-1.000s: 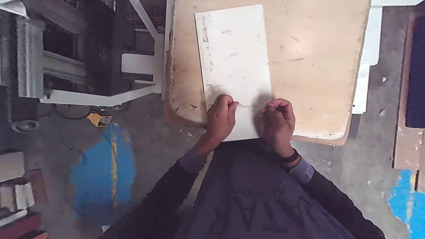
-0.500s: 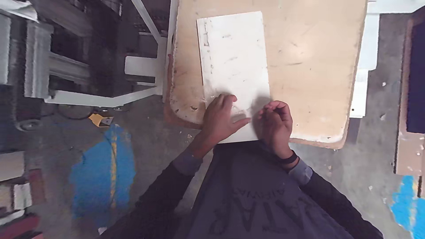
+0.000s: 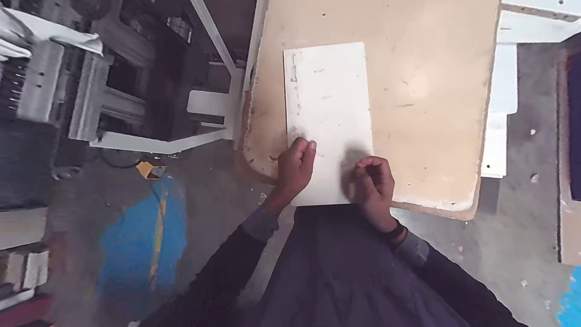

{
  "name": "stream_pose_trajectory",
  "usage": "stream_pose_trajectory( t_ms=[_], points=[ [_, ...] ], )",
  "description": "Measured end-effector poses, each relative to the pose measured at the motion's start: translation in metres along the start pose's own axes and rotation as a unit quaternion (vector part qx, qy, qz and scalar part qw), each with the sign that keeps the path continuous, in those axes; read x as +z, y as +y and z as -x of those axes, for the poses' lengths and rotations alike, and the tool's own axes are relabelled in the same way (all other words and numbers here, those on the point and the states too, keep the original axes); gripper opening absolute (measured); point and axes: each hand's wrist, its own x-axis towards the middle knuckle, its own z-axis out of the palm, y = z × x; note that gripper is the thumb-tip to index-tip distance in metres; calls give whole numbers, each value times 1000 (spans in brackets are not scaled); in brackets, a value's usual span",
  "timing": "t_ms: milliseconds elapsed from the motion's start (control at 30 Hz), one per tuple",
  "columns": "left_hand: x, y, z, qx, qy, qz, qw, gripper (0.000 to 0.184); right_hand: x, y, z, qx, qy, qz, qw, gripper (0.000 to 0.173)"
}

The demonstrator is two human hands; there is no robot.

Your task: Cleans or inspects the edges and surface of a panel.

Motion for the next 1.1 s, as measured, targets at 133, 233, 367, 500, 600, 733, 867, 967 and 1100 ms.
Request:
stream_pose_trajectory(
  t_ms=[133,233,367,500,600,733,867,967,1100],
  points=[
    [-14,-2,-8,-140,40,176,974,34,2,2,-1,-1,-21,49,999,15],
    [-20,-12,-13,-275,126,400,865,30,3,3,-2,0,-43,99,994,16],
    [-22,-21,-19,-283,176,549,766,26,5,5,-1,-18,-67,187,980,24],
    [-50,-16,-19,-245,175,475,827,39,8,6,-2,-42,-91,260,960,32],
    [-92,2,-18,-143,136,343,918,33,8,-2,-7,-38,-135,308,941,37],
    [-121,28,-39,-32,45,149,987,20,12,-26,-33,15,-264,362,894,33],
    [-111,19,-13,-38,48,124,990,30,41,-35,-56,-109,-318,422,842,31],
    [-104,10,-1,-125,78,170,974,29,66,-20,-69,-211,-354,485,771,26],
    [-102,-3,4,-205,78,107,970,30,78,4,-74,-271,-369,511,727,18]
  ],
)
